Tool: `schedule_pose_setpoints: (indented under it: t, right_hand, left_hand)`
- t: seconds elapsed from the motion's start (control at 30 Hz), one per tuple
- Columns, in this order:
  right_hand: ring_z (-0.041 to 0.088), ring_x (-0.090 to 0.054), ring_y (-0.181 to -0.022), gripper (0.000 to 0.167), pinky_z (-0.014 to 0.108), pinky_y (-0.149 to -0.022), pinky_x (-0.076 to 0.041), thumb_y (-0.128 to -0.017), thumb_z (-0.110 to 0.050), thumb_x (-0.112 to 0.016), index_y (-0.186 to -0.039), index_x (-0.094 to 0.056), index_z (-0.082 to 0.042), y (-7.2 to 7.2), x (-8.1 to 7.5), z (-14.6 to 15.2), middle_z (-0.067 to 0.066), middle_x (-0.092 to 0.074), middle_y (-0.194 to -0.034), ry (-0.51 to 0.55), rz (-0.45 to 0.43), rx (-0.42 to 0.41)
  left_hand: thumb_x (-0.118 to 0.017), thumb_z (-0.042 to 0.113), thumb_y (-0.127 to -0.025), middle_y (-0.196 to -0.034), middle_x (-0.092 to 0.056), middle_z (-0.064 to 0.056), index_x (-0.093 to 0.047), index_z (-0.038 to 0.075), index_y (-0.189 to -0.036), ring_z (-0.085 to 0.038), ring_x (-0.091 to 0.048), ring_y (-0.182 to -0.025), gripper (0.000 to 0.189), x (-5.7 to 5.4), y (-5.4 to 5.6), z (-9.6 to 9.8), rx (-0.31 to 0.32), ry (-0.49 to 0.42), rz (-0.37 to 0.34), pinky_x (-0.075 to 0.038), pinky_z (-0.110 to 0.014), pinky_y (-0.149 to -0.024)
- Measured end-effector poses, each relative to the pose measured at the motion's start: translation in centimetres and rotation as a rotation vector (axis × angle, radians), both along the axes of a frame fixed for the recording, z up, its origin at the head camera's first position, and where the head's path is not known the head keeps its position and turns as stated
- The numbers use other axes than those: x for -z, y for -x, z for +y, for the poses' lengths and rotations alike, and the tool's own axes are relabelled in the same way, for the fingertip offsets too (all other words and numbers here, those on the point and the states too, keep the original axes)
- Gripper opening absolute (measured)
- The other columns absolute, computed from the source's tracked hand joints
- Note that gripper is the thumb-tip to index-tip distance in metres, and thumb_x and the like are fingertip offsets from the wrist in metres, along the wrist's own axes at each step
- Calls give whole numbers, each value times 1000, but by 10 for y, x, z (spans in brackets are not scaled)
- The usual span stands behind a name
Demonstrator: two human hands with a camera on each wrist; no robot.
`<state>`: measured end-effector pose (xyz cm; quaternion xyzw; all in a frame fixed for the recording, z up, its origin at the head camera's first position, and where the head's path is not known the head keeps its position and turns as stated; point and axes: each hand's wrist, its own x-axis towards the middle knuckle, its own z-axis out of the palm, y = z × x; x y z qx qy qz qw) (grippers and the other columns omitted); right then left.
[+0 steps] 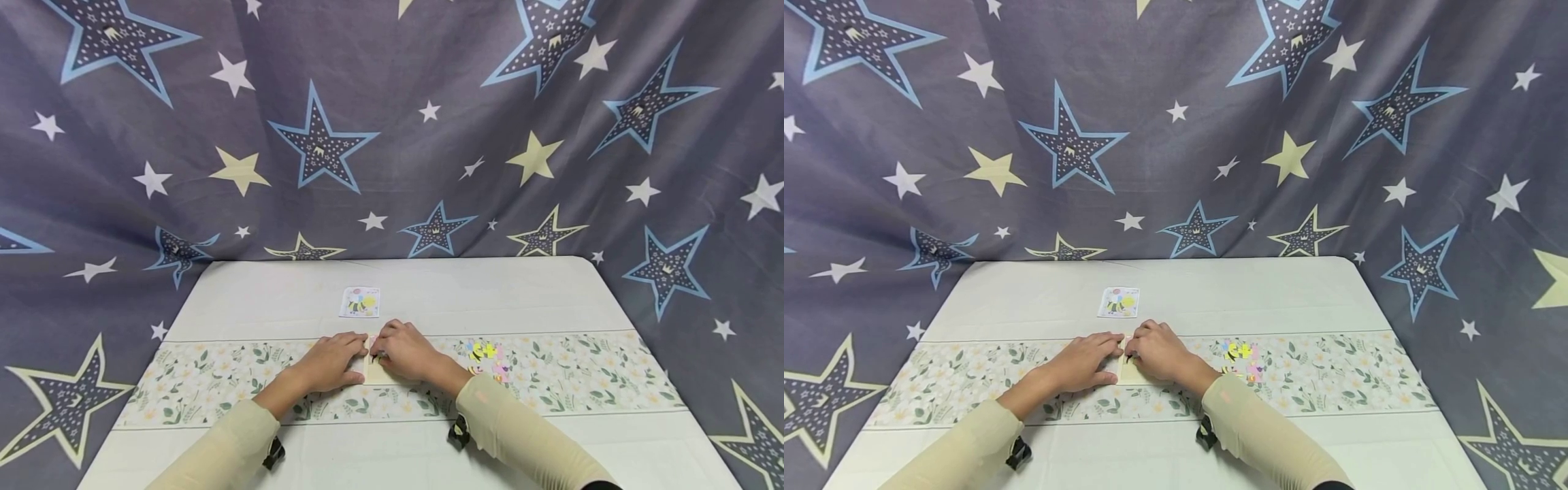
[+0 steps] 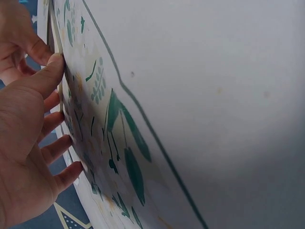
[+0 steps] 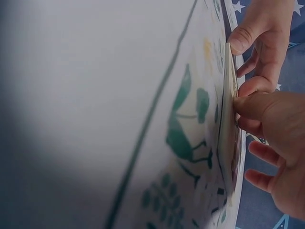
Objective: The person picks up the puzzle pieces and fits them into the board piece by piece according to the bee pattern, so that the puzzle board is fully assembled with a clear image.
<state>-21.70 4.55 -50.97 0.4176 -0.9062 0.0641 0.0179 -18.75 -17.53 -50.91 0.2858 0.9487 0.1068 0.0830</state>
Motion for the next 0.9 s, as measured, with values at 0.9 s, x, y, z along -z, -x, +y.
schedule_pose_setpoints:
  t: [0.9]
  right_hand:
    - [26, -63, -118, 21, 48, -99, -53, -95, -19, -71, -115, -77, -17, 4, -19, 55, 0, -74, -112, 176, -77, 48]
  left_hand:
    - [-74, 44, -92, -156, -49, -8, -64, 14, -135, -31, -44, -146, 53, -5, -1, 2, 0, -12, -20, -41, -58, -111]
